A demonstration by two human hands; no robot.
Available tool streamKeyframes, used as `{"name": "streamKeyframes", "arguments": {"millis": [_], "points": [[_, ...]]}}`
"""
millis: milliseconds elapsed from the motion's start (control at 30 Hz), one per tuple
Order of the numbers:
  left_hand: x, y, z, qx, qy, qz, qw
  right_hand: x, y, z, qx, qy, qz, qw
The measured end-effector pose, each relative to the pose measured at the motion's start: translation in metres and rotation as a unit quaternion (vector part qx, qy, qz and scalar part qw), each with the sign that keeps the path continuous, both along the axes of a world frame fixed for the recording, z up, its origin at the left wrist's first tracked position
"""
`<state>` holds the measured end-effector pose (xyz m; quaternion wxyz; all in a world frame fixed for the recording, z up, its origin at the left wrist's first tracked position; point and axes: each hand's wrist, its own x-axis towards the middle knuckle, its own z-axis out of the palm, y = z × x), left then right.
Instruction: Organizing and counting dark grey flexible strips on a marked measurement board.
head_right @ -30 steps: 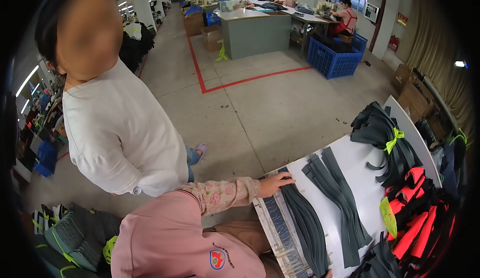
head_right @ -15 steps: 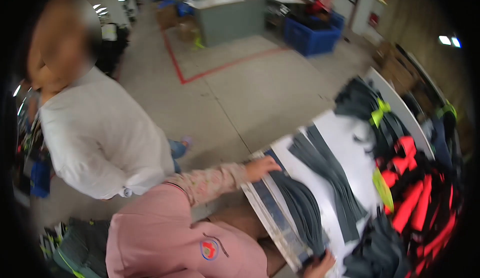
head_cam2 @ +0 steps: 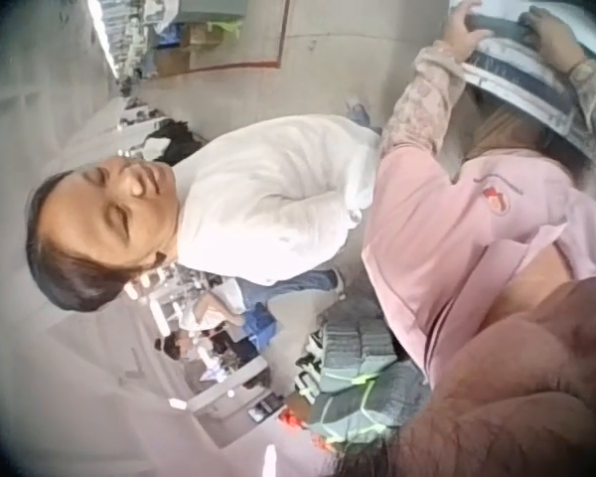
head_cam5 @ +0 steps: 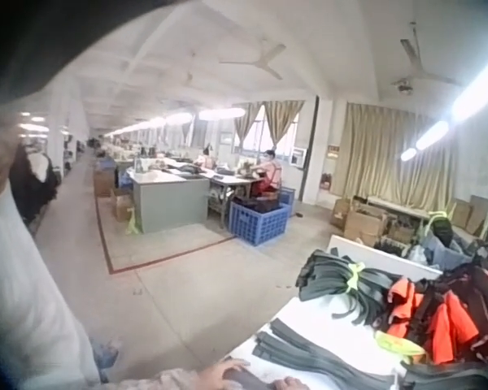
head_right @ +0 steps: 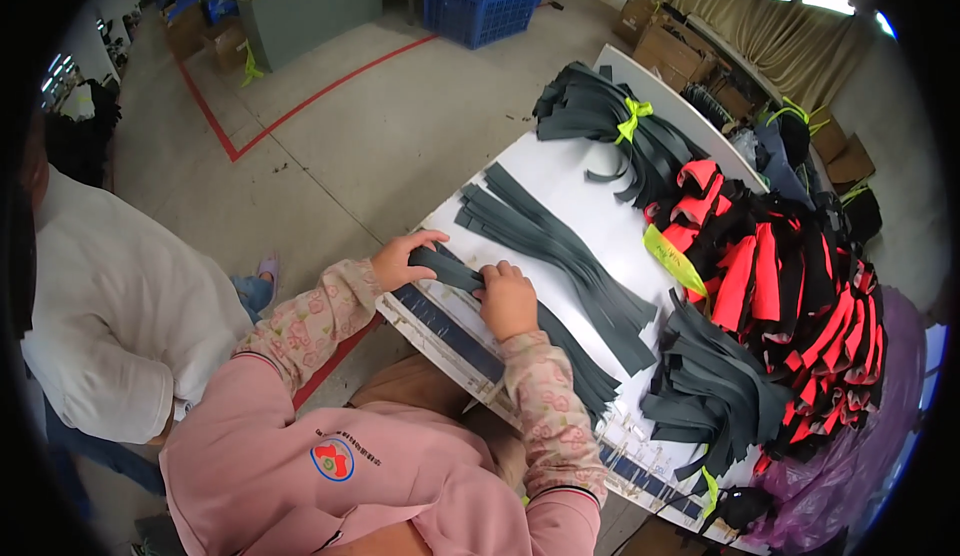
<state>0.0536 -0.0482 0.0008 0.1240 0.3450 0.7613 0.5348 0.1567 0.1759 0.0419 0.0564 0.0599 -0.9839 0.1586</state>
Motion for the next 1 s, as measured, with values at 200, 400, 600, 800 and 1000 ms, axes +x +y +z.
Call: {"name": "streamKeyframes", "arguments": {"millis": [200, 400, 600, 800, 1000], "points": [[-0.005, 0.003, 0.127, 0.257, -0.159, -0.129, 0.944, -0.006, 0.02, 0.083, -0.297, -0.071, 0.142, 0.942], [-0.005, 0.058, 0.191, 0.323, -0.096, -0.373, 0.864, 0.004, 0.028, 0.166, -0.59, -0.147, 0.193, 0.77], [0.024, 0.077, 0.249, 0.232, -0.083, -0.389, 0.888, 0.019, 0.025, 0.177, -0.686, -0.058, 0.256, 0.679], [0.046, 0.072, 0.265, 0.243, -0.059, -0.342, 0.906, 0.068, 0.048, 0.251, -0.145, 0.103, 0.106, 0.978], [0.058, 0.081, 0.265, 0.23, -0.112, -0.368, 0.894, 0.084, 0.014, 0.326, -0.046, 0.422, 0.204, 0.882]]}}
